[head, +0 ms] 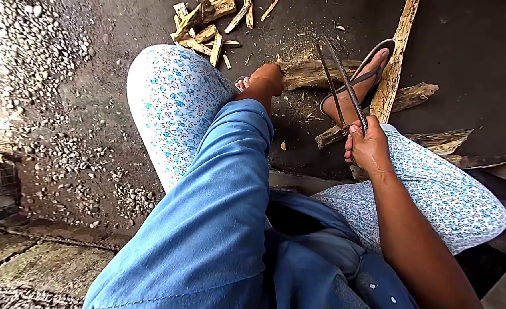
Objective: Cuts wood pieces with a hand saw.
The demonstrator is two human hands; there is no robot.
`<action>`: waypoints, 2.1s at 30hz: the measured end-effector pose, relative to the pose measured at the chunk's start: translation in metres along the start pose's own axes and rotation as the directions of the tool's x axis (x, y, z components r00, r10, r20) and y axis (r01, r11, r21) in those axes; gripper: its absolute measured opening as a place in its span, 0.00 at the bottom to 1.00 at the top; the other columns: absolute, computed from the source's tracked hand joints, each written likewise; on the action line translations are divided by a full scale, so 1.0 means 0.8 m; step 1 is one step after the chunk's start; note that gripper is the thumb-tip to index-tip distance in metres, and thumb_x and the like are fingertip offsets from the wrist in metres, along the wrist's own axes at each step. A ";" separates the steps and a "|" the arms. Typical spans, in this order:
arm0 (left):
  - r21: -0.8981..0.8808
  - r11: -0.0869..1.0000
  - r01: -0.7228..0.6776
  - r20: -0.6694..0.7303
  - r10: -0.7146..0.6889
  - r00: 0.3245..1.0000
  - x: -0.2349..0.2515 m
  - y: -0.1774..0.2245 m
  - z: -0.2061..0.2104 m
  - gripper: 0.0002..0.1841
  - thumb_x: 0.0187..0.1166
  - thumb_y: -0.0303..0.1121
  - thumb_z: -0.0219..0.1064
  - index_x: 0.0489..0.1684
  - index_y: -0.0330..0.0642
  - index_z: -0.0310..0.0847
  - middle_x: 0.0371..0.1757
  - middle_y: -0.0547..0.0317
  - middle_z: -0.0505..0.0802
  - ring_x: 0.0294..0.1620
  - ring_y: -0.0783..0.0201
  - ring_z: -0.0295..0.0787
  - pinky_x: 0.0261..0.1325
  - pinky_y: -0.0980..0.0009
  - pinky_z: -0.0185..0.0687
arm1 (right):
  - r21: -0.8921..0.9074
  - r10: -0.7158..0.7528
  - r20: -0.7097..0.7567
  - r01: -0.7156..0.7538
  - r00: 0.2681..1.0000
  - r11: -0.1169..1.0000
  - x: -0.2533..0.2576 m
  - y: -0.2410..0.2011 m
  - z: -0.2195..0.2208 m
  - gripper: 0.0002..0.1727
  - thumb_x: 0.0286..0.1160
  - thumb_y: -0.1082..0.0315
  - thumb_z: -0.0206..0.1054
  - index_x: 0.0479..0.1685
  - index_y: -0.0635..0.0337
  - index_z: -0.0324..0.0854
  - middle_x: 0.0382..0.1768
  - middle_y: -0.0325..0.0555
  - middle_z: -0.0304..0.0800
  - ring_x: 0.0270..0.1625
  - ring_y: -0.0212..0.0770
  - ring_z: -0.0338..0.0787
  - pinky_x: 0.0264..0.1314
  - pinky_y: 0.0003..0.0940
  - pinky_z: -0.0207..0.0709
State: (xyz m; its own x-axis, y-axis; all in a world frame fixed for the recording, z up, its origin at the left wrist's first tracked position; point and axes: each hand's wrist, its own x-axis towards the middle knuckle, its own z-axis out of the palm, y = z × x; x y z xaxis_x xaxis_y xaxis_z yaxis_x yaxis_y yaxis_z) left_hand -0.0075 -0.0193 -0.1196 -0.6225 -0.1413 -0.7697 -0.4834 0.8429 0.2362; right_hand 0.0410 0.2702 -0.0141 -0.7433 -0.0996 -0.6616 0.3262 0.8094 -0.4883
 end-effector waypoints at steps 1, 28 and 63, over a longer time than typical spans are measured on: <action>0.000 1.000 -0.002 0.005 0.002 1.000 0.000 -0.001 0.000 0.29 0.61 0.34 0.81 0.64 0.34 0.82 0.63 0.32 0.89 0.66 0.32 0.86 0.60 0.29 0.80 | -0.029 0.008 0.004 -0.008 1.000 1.000 -0.007 0.000 -0.003 0.16 0.97 0.59 0.49 0.69 0.58 0.65 0.24 0.46 0.78 0.19 0.42 0.84 0.26 0.43 0.85; 0.000 1.000 0.012 0.098 -0.012 0.995 -0.010 0.001 0.014 0.25 0.70 0.45 0.77 0.56 0.32 0.85 0.62 0.33 0.89 0.66 0.34 0.86 0.64 0.29 0.78 | -0.098 0.068 0.030 -0.065 0.997 0.993 0.123 -0.068 0.028 0.21 0.95 0.57 0.49 0.78 0.57 0.63 0.29 0.52 0.81 0.19 0.46 0.85 0.23 0.47 0.85; 0.026 0.995 -0.095 -0.043 0.097 0.994 -0.017 0.011 -0.023 0.29 0.67 0.30 0.75 0.73 0.42 0.80 0.65 0.32 0.88 0.68 0.30 0.84 0.61 0.25 0.78 | 0.416 -0.065 -0.037 0.075 0.997 0.906 0.087 -0.001 0.025 0.12 0.96 0.62 0.48 0.67 0.57 0.65 0.21 0.39 0.74 0.15 0.37 0.83 0.20 0.37 0.86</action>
State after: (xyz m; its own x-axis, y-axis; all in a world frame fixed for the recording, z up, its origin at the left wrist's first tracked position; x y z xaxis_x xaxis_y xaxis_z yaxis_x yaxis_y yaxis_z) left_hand -0.0146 -0.0191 -0.0960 -0.6921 -0.0814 -0.7171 -0.4056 0.8658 0.2931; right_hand 0.0010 0.2513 -0.0711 -0.7840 -0.1307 -0.6068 0.4830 0.4856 -0.7286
